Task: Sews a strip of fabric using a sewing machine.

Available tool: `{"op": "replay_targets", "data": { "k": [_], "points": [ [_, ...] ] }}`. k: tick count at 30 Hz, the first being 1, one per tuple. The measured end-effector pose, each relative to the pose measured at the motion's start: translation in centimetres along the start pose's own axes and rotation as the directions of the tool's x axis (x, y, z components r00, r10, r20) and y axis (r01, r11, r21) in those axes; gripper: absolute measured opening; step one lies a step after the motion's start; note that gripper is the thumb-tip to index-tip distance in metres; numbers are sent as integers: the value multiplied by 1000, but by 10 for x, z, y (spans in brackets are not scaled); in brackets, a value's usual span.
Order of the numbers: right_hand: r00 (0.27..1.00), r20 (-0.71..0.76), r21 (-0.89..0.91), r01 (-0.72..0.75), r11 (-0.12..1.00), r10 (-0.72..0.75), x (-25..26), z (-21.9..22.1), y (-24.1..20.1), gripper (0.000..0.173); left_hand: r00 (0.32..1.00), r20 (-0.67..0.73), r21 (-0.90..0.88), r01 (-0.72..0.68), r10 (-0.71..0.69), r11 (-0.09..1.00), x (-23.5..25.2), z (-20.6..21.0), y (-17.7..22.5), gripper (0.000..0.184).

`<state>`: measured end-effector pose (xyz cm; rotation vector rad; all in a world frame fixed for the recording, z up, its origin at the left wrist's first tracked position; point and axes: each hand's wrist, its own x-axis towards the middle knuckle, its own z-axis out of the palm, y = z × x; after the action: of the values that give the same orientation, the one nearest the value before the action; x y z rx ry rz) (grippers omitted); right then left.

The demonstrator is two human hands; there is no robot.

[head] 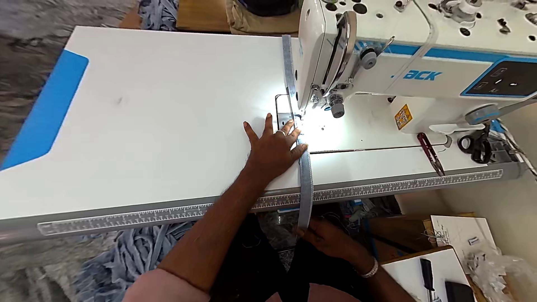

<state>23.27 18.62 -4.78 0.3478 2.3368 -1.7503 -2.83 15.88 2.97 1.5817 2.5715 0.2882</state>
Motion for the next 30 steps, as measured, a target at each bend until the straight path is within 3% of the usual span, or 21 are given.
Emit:
{"op": "replay_targets", "data": {
  "k": [2,4,5,7,8,9,11,13,15,17,19,20,22,25,30],
  "points": [
    [998,8,-238,-61,969,65,-16,-34,-23,33,1000,17,13,20,-20,1000,11,-4,-3,65],
    [979,-172,-354,-167,920,111,-45,-83,-55,28,999,44,17,31,-32,999,18,-10,-4,62],
    [940,-331,-378,-214,900,85,-59,-110,-70,26,998,47,12,29,-29,1000,21,-12,-4,62],
    [732,-681,-444,-370,816,-39,-77,-157,-86,34,998,58,4,25,-25,1000,24,-14,-5,62],
    [631,-772,-470,-485,737,-77,-78,-179,-86,43,998,59,2,24,-24,1000,24,-15,-6,62],
    [595,-801,-489,-591,642,-62,-75,-198,-80,53,998,62,-1,28,-27,1000,25,-15,-7,61],
    [643,-763,-540,-686,488,59,-66,-225,-62,60,998,48,-9,32,-32,999,27,-13,-9,59],
    [665,-739,-556,-690,464,104,-72,-235,-71,57,999,14,-34,32,-32,999,26,-13,-7,59],
    [671,-741,-549,-594,588,-14,-87,-220,-91,53,999,-41,-51,-14,12,999,12,-10,-3,60],
    [766,-642,-517,-403,755,-31,-90,-179,-93,39,994,-62,-50,-98,95,994,-10,-6,4,62],
    [944,-323,-384,-191,903,63,-70,-123,-68,30,989,-19,-31,-150,150,988,-32,-1,9,61],
    [984,-137,-270,-150,951,116,-50,-96,-52,36,987,-10,-29,-163,163,986,-40,1,9,61],
    [995,-12,-36,-101,994,101,-10,-46,-24,46,985,-4,-36,-173,173,984,-50,4,6,64],
    [996,-75,212,70,975,-55,28,-1,-6,30,984,-8,-27,-178,178,984,-53,5,6,64],
    [989,-37,270,148,951,-143,27,6,-9,24,987,-29,-34,-159,158,987,-53,7,7,63]
  ]
}}
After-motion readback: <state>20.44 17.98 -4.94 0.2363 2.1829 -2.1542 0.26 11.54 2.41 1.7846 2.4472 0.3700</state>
